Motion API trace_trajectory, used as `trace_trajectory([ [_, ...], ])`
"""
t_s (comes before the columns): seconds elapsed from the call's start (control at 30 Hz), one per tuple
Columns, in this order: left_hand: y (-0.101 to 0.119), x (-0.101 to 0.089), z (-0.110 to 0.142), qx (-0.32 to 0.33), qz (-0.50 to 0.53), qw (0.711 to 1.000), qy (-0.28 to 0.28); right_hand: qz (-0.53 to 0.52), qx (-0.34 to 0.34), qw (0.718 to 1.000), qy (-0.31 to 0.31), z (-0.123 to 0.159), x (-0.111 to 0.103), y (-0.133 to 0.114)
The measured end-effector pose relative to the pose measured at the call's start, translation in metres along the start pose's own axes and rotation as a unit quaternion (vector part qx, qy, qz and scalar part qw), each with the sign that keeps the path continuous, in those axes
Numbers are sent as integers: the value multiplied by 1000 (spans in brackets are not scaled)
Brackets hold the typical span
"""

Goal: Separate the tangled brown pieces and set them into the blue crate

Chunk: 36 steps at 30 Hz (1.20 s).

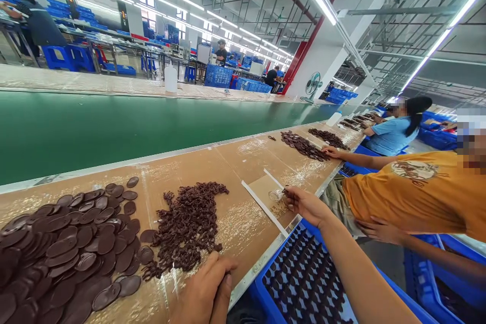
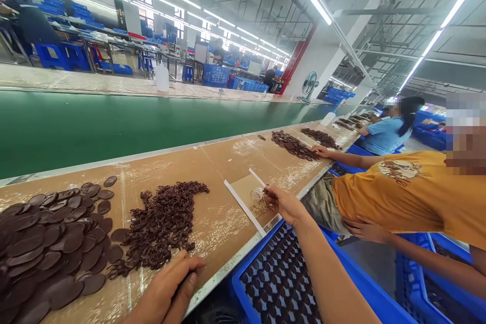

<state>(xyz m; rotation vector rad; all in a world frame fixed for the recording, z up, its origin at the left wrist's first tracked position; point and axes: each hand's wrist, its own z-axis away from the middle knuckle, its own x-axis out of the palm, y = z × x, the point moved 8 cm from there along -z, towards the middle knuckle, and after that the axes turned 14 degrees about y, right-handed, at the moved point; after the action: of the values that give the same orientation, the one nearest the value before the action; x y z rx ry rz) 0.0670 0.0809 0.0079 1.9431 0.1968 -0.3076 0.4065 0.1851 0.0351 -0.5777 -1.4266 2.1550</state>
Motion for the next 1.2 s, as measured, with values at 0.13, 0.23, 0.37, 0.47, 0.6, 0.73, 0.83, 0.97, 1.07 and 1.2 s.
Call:
trace_trajectory([
  [0.13, 2, -1, 1, -5, 2, 1000, 5, -1, -3, 1000, 6, -1, -1, 0],
  [0.23, 5, -5, 1, -1, -13, 1000, 16, -6, -4, 1000, 8, -1, -1, 0],
  [0.37, 11, -7, -1, 13, -19, 1000, 6, -12, -7, 1000, 11, -2, -1, 0],
  [0.47, 12, -9, -1, 10, -26, 1000, 10, -17, -7, 1000, 10, -2, -1, 0],
  [0.6, 13, -8, -2, 18, -29, 999, 2, -26, -1, 1000, 6, -2, -3, 0],
  [0.73, 15, -8, -4, 28, -25, 999, -8, -35, 10, 999, 5, -3, -4, 0],
  [0.83, 17, -8, -5, 33, -17, 999, -17, -40, 16, 999, 2, -3, -3, -1],
  [0.97, 17, -7, -4, 36, -13, 999, -28, -40, 19, 999, 3, -2, -3, 0],
  [1.07, 15, -7, -2, 29, -11, 999, -29, -41, 20, 999, 8, -3, -4, 1],
  [1.2, 11, -4, -1, 31, -18, 999, -34, -48, 23, 999, 6, -5, -2, 3],
])
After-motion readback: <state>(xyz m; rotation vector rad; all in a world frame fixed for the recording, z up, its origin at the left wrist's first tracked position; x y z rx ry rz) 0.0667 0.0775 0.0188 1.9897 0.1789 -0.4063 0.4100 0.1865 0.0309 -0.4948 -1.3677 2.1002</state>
